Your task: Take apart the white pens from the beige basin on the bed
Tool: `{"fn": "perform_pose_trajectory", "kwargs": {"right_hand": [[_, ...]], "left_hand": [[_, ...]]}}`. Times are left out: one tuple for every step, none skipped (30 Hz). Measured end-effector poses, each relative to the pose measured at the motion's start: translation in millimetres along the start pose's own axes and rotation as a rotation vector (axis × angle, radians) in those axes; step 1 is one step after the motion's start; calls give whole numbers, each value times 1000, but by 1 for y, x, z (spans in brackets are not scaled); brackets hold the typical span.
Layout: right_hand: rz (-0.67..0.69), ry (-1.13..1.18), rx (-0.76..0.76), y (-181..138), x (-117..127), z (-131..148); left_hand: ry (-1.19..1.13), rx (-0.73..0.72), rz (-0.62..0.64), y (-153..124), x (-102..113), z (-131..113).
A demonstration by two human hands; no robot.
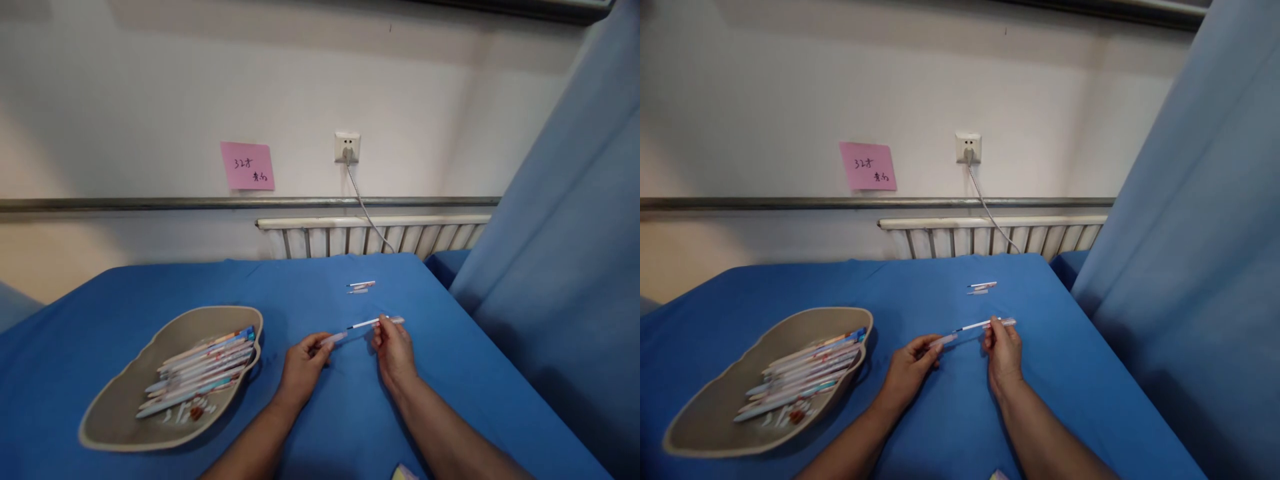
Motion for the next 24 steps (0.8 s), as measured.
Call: {"fn": "perform_pose_trajectory", "kwargs": {"right_hand": [[6,-7,4,0,-1,0],[9,-13,8,0,-1,1],[10,-18,13,0,-1,1],[10,-21,17,0,0,1],[11,-24,19,0,0,1],[12,-26,20,1,0,0],[14,-28,19,1,1,0],[17,-28,17,1,1,-1],[21,-28,13,0,1,-2],[24,-29,11,0,1,-2],[28,-33,10,0,0,-2],[31,-39,11,0,0,-2],[33,-45,13,0,0,-2],[35,-53,16,-1,0,-2],[36,-60,19,-1,0,-1],[39,-65,22,-1,0,-1],[42,-68,23,-1,-1,0],[44,-70,24,-1,-1,0],[47,-72,25,-1,-1,0],[48,-69,25,-1,-1,0],[47,-64,24,-1,-1,0],[44,-57,23,-1,-1,0],[41,-49,22,-1,-1,0],[38,-43,21,-1,-1,0]], "left_hand": [[5,1,6,0,-1,0],[7,1,10,1,-1,1],[6,2,15,1,-2,2],[2,4,20,1,-3,3],[-5,6,22,2,-3,4],[-12,8,27,2,-4,5],[-17,9,30,2,-5,6],[-20,7,32,3,-6,7],[-20,2,29,3,-6,7],[-17,-6,24,3,-6,7],[-10,-18,17,3,-6,7],[0,-31,10,3,-5,6],[10,-43,1,3,-5,5],[23,-53,-5,2,-4,4],[37,-62,-9,2,-4,3],[51,-72,-12,1,-3,1],[65,-85,-14,0,-3,-1],[80,-105,-19,-1,-2,-4],[95,-132,-27,-4,-1,-9],[104,-163,-39,-7,0,-14],[105,-194,-51,-10,1,-18],[97,-215,-57,-13,1,-22],[88,-226,-56,-15,1,-25],[83,-228,-54,-17,1,-27]]}}
Point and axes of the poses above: each hand's wrist, its own y-axis towards the middle knuckle, its own x-axis out of the back of the hand, z = x × y, the point moved 9 cm from there along y, towards the middle knuckle, and after that the axes turned 14 degrees about x, right-handed, at the moved point
